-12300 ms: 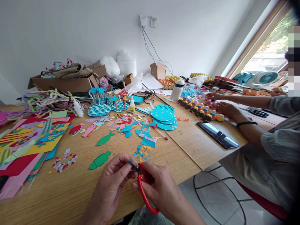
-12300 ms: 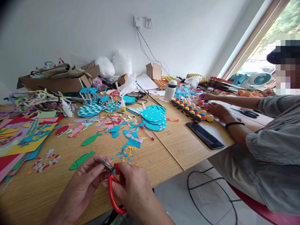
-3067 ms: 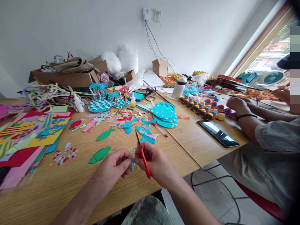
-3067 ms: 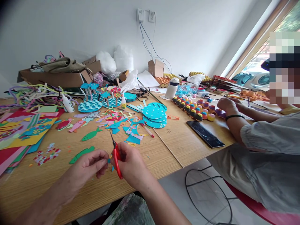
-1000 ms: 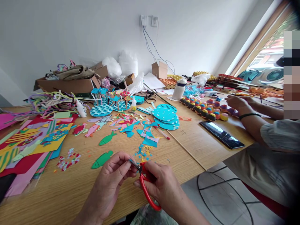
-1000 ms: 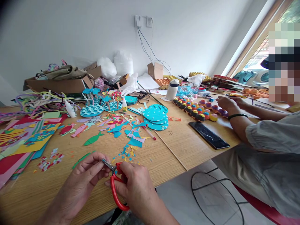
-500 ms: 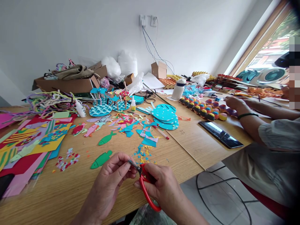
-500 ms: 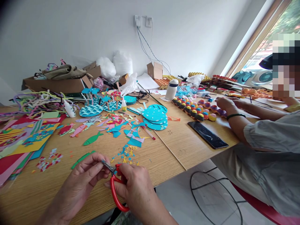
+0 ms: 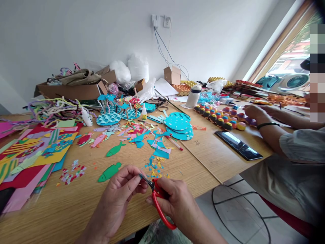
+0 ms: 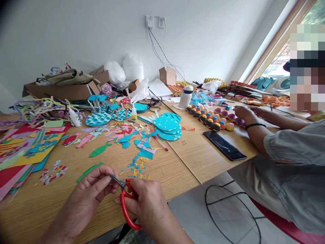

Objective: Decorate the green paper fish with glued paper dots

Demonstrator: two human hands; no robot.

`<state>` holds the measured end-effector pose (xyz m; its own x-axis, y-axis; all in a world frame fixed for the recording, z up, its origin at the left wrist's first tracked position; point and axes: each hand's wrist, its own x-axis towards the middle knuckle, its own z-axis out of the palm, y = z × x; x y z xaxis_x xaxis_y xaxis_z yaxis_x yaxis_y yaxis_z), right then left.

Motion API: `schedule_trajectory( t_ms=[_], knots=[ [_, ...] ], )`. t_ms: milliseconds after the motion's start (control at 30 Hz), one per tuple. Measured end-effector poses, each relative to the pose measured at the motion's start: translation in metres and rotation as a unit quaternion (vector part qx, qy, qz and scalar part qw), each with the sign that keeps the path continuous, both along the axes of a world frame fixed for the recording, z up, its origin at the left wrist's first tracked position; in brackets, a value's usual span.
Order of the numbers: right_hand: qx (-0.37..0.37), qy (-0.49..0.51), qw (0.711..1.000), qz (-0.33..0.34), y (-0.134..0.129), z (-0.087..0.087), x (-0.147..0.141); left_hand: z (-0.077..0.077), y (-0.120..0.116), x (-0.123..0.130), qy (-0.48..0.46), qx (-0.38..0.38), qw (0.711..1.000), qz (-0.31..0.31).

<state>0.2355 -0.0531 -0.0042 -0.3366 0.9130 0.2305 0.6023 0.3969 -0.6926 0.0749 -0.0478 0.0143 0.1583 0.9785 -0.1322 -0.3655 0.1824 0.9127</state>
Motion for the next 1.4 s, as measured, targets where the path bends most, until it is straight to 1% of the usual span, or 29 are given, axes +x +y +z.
schedule_trajectory(
  t_ms=[200,400,500,600,767,867,933,1000,1067,1133,1200,1267,1333,1400],
  knots=[
    [0.007,-0.013,1.0,0.001,0.0,0.002,0.002,0.0,0.001,-0.002,0.013,-0.001,1.0,-0.006],
    [0.009,-0.029,1.0,-0.001,0.0,0.0,0.002,0.001,0.003,-0.004,0.043,-0.011,0.999,-0.013],
    [-0.018,-0.058,0.998,-0.005,0.002,0.002,0.003,-0.001,0.004,-0.006,0.054,-0.017,0.998,-0.02],
    [-0.049,-0.117,0.992,-0.015,0.006,0.01,0.009,-0.004,0.005,-0.008,0.059,-0.021,0.998,-0.014],
    [-0.062,-0.235,0.969,-0.044,0.015,0.021,0.025,-0.004,0.008,-0.013,0.075,-0.044,0.996,0.008],
    [-0.074,-0.316,0.942,-0.088,0.022,0.021,0.037,-0.001,0.013,-0.023,0.126,-0.03,0.992,0.012],
    [-0.09,-0.356,0.923,-0.118,0.025,0.019,0.045,0.003,0.018,-0.034,0.172,-0.013,0.985,0.016],
    [-0.104,-0.373,0.912,-0.133,0.029,0.018,0.054,0.008,0.024,-0.048,0.225,0.004,0.974,0.012],
    [-0.117,-0.379,0.907,-0.138,0.031,0.015,0.061,0.012,0.03,-0.063,0.283,0.019,0.959,-0.01],
    [-0.128,-0.381,0.904,-0.144,0.033,0.013,0.067,0.012,0.035,-0.074,0.36,0.031,0.932,-0.042],
    [-0.13,-0.378,0.904,-0.151,0.035,0.01,0.071,0.009,0.038,-0.081,0.445,0.053,0.89,-0.078],
    [-0.12,-0.368,0.909,-0.153,0.036,0.006,0.074,0.001,0.04,-0.083,0.509,0.078,0.851,-0.104],
    [-0.111,-0.362,0.913,-0.152,0.036,0.003,0.076,-0.007,0.04,-0.081,0.541,0.093,0.828,-0.115],
    [-0.109,-0.36,0.913,-0.155,0.037,0.001,0.077,-0.014,0.04,-0.079,0.553,0.096,0.82,-0.113]
  ],
)
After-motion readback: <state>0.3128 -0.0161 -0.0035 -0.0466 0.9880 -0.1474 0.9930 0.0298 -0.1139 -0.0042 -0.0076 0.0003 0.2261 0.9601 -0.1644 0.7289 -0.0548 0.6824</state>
